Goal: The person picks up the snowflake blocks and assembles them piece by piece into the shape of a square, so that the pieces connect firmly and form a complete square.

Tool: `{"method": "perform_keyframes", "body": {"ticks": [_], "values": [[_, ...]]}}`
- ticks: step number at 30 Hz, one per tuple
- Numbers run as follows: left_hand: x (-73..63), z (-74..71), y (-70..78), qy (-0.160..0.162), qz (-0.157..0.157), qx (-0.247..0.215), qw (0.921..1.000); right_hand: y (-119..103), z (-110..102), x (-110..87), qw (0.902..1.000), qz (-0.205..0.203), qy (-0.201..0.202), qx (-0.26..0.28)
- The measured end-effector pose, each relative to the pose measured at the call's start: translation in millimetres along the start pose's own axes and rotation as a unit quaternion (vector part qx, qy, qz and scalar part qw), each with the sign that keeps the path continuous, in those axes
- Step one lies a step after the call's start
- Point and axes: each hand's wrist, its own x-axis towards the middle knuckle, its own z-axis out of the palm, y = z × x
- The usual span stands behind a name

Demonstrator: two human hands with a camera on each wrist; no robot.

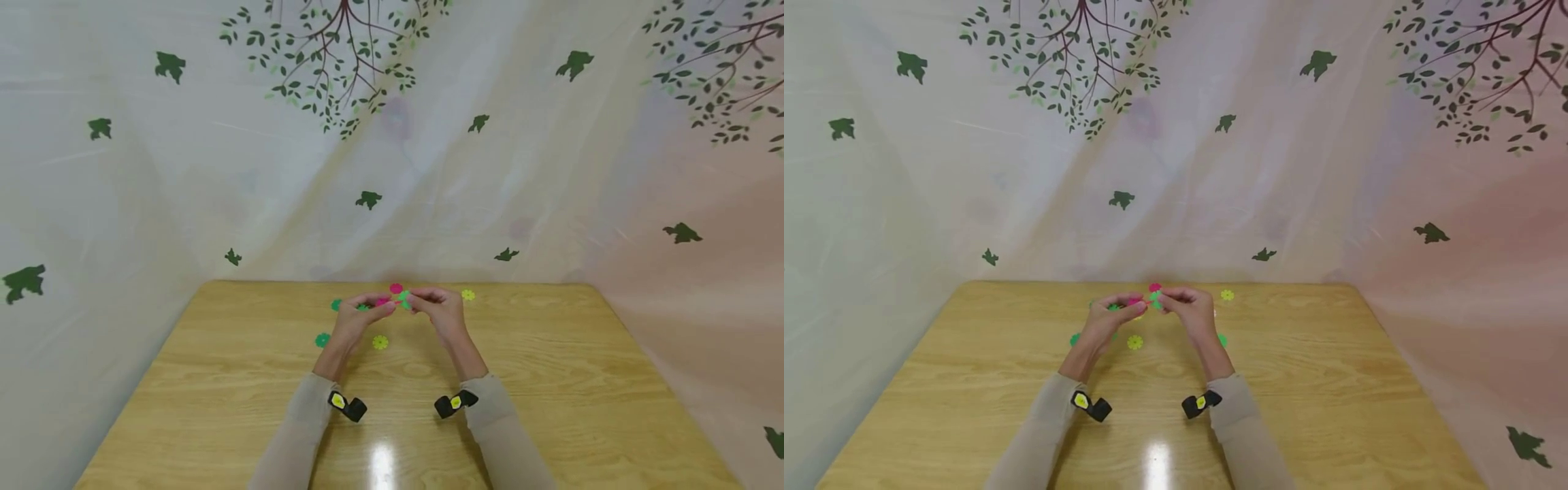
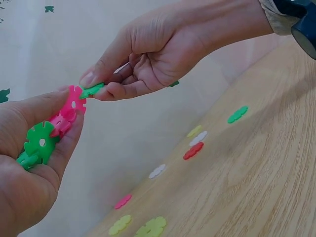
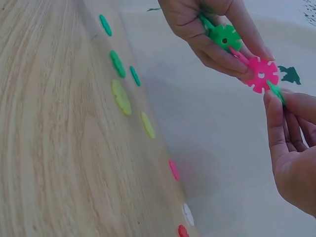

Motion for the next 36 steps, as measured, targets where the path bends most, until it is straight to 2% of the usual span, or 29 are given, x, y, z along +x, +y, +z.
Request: {"method": "perform_keyframes", "body": {"ticks": [6,14,22,30,36], "values": [[0.2,-0.5,-1.5,-0.004,0.004,-0.019,0.9998,1.3,-0.7,3.2,0.9998,0.014,-0.012,-0.002],[1.7,2.6,-4.2,-0.019,-0.028,-0.036,0.9988,-1.1,-6.1,4.1,0.9997,0.021,-0.009,-0.01],[4.3,1.3,-3.7,-0.052,-0.063,-0.014,0.9966,-4.1,-13.6,8.7,0.9975,0.045,-0.017,-0.051],[2.0,-2.5,1.2,-0.082,-0.057,0.042,0.9941,-7.7,-12.4,13.8,0.9941,0.04,-0.054,-0.086],[0.4,-3.3,3.1,-0.088,-0.063,0.046,0.9931,-14.2,-5.7,16.8,0.9899,0.035,-0.08,-0.112]]}}
